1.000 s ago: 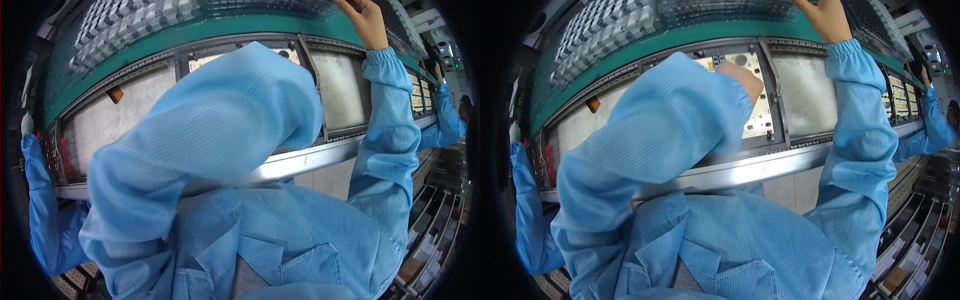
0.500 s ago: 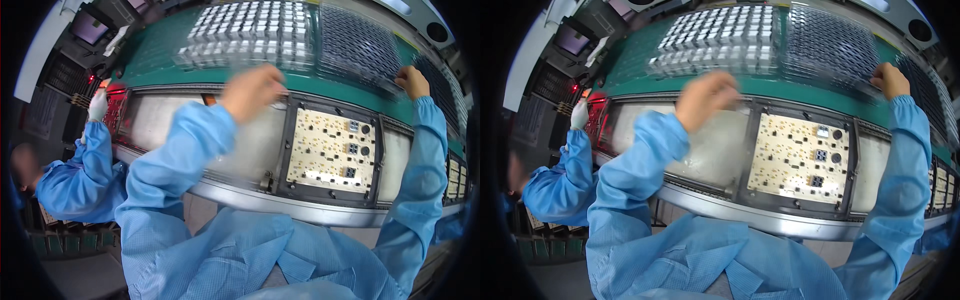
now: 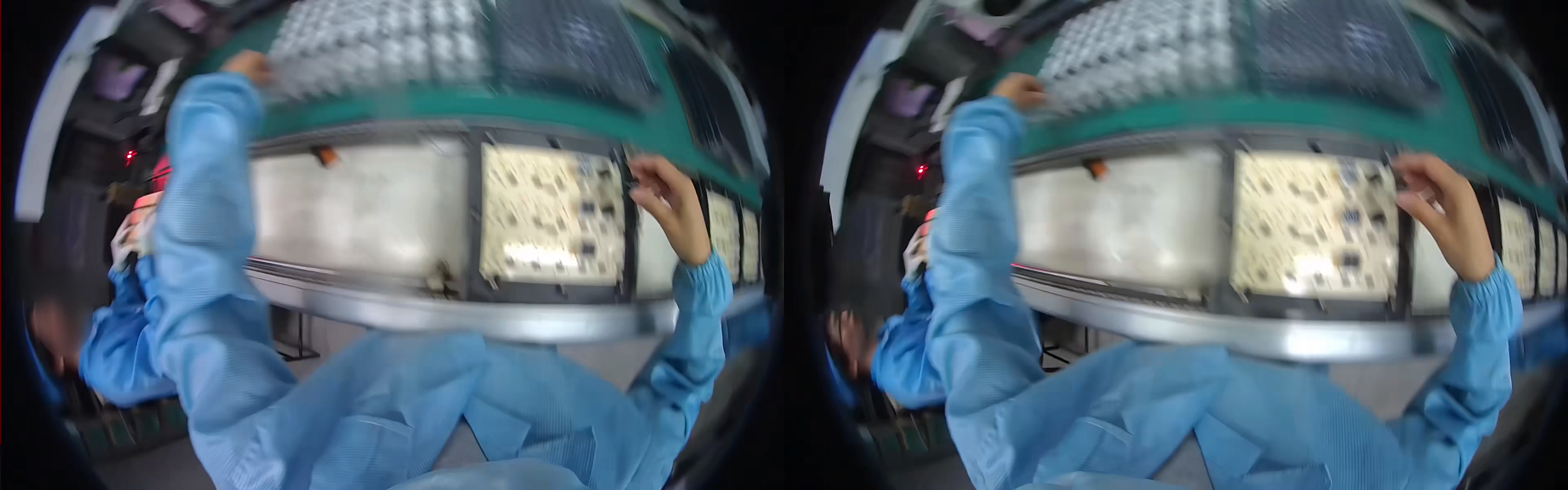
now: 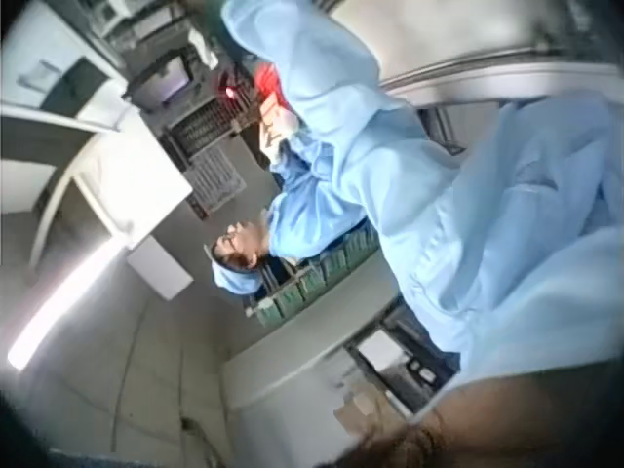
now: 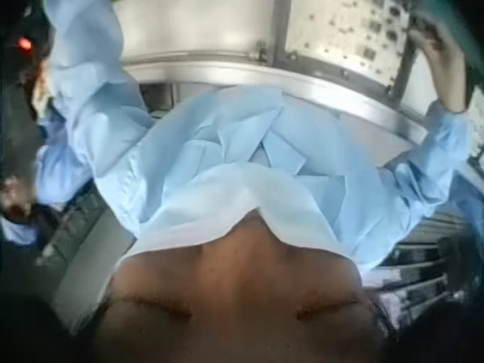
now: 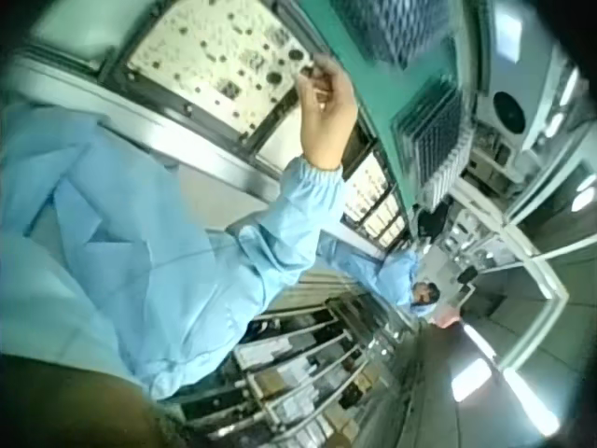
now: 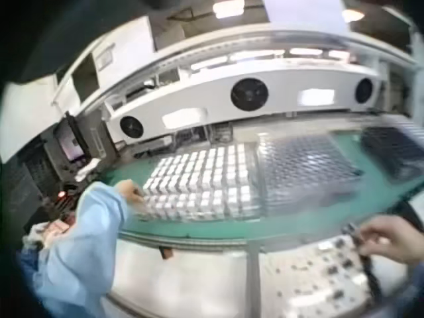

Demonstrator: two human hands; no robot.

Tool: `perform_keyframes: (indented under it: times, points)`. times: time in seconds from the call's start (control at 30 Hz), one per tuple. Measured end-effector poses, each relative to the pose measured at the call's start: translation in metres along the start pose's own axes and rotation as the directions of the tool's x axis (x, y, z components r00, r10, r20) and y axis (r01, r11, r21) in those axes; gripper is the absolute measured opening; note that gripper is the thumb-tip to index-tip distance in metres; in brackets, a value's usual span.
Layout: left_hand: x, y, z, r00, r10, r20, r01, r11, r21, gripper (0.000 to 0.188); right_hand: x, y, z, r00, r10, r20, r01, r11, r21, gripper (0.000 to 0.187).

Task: Manually placing 7-segment display components onto a printed circuit board on a factory assembly line.

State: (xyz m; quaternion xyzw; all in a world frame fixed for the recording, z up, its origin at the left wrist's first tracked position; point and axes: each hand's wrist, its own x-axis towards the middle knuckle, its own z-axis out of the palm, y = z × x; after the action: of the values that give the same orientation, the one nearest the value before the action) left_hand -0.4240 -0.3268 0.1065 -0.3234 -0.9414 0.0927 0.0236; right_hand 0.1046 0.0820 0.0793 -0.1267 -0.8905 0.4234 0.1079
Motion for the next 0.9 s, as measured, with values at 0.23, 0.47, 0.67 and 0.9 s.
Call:
perform_keyframes:
  times: [0.23, 0.47, 0.67, 0.9]
  points:
    - [0.076, -0.103, 0.064, 0.997, 0.07, 0.033, -0.061, 0.976, -0.21, 0.014, -0.068, 0.043, 0.018, 0.996, 0.005, 0.084, 0.008, 0.989, -0.148, 0.028]
    - [0.051, -0.139, 0.047, 0.999, -0.033, 0.043, 0.054, 0.595, -0.802, 0.033, -0.059, 0.02, 0.046, 0.982, -0.177, 0.06, 0.186, 0.889, -0.419, 0.029]
    - [-0.082, 0.002, 0.017, 0.996, 0.023, 0.083, 0.085, -0.098, -0.991, 0.042, -0.056, 0.027, 0.046, 0.994, 0.077, 0.072, -0.058, 0.971, -0.232, 0.027]
    - [-0.155, 0.087, 0.06, 0.932, 0.304, 0.199, 0.307, -0.365, -0.879, 0.046, -0.059, 0.017, 0.053, 0.999, -0.006, 0.032, 0.018, 0.92, -0.392, 0.03]
